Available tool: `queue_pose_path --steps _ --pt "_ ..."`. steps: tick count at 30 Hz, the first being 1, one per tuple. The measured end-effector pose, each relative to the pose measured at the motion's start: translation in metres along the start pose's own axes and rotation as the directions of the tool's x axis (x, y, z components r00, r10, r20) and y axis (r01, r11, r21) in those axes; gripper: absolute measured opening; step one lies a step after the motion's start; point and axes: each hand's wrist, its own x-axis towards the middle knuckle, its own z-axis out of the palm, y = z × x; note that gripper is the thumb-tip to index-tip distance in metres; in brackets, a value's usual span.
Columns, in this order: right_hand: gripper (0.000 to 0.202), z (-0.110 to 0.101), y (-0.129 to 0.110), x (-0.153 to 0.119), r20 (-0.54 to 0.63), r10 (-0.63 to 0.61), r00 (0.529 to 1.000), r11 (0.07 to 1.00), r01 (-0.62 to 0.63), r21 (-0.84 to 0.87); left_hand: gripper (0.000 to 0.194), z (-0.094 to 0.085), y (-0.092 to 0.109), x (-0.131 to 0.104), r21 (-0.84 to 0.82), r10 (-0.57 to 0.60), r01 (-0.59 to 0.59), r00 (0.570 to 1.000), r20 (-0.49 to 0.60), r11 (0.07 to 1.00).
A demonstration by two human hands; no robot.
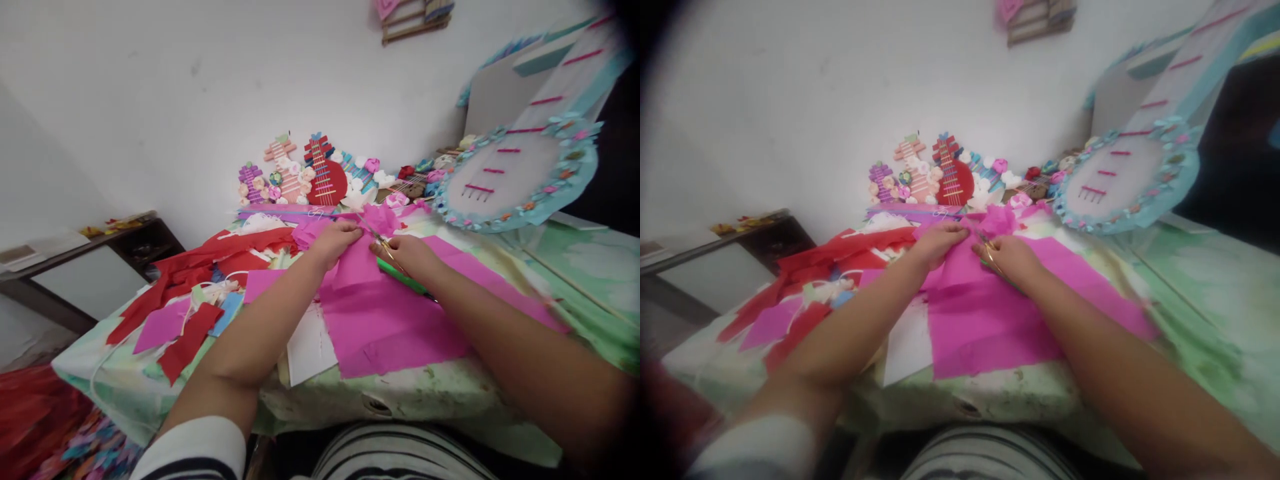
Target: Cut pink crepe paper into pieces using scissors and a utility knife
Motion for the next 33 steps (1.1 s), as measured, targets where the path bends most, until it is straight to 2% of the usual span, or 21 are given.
queue_pose_path --steps 2,6,8,10,12,14,16,19,22,25,29,33 --pt "0.050 0.000 0.004 0.001 -0.009 0.054 0.999 0.993 -0.053 0.104 0.007 0.002 -0.006 0.001 -0.048 -0.006 0.004 1.000 -0.028 0.999" --pt "0.050 0.003 0.008 0.004 0.025 0.136 0.990 0.912 -0.135 0.387 0.024 0.003 -0.006 -0.008 -0.037 0.002 -0.004 0.997 -0.077 0.999" --pt "0.044 0.007 0.008 0.004 0.063 0.095 0.993 0.827 -0.114 0.551 0.029 0.003 0.000 -0.015 0.020 0.044 -0.043 0.996 -0.079 0.999" --pt "0.036 0.014 0.007 0.003 0.083 0.016 0.996 0.685 -0.071 0.725 0.031 0.002 0.006 -0.023 0.104 0.102 -0.095 0.992 -0.072 0.990" --pt "0.033 0.021 0.004 0.001 0.090 -0.048 0.995 0.569 -0.047 0.821 0.032 0.004 0.011 -0.031 0.191 0.145 -0.131 0.987 -0.063 0.973" --pt "0.031 0.026 0.000 -0.002 0.094 -0.079 0.992 0.505 -0.041 0.862 0.033 0.007 0.015 -0.040 0.254 0.160 -0.139 0.985 -0.061 0.957" --pt "0.030 0.030 -0.003 -0.005 0.088 -0.102 0.991 0.484 -0.028 0.875 0.034 0.010 0.016 -0.048 0.252 0.144 -0.125 0.988 -0.057 0.960" --pt "0.031 0.030 -0.006 -0.008 0.031 -0.123 0.992 0.447 0.027 0.894 0.037 0.012 0.015 -0.056 0.116 0.104 -0.098 0.994 -0.042 0.988" --pt "0.028 0.028 -0.007 -0.009 -0.040 -0.092 0.995 0.470 0.079 0.879 0.041 0.008 0.014 -0.059 -0.089 0.075 -0.079 0.996 -0.040 0.993" --pt "0.026 0.027 -0.007 -0.008 -0.082 -0.065 0.994 0.493 0.104 0.864 0.041 0.002 0.013 -0.060 -0.223 0.071 -0.084 0.995 -0.067 0.971" --pt "0.030 0.027 -0.010 -0.010 -0.098 -0.063 0.993 0.466 0.116 0.877 0.038 -0.006 0.013 -0.060 -0.264 0.097 -0.124 0.989 -0.114 0.957" --pt "0.031 0.024 -0.015 -0.014 -0.068 -0.104 0.992 0.457 0.108 0.883 0.042 -0.010 0.016 -0.063 -0.279 0.103 -0.130 0.989 -0.109 0.952"
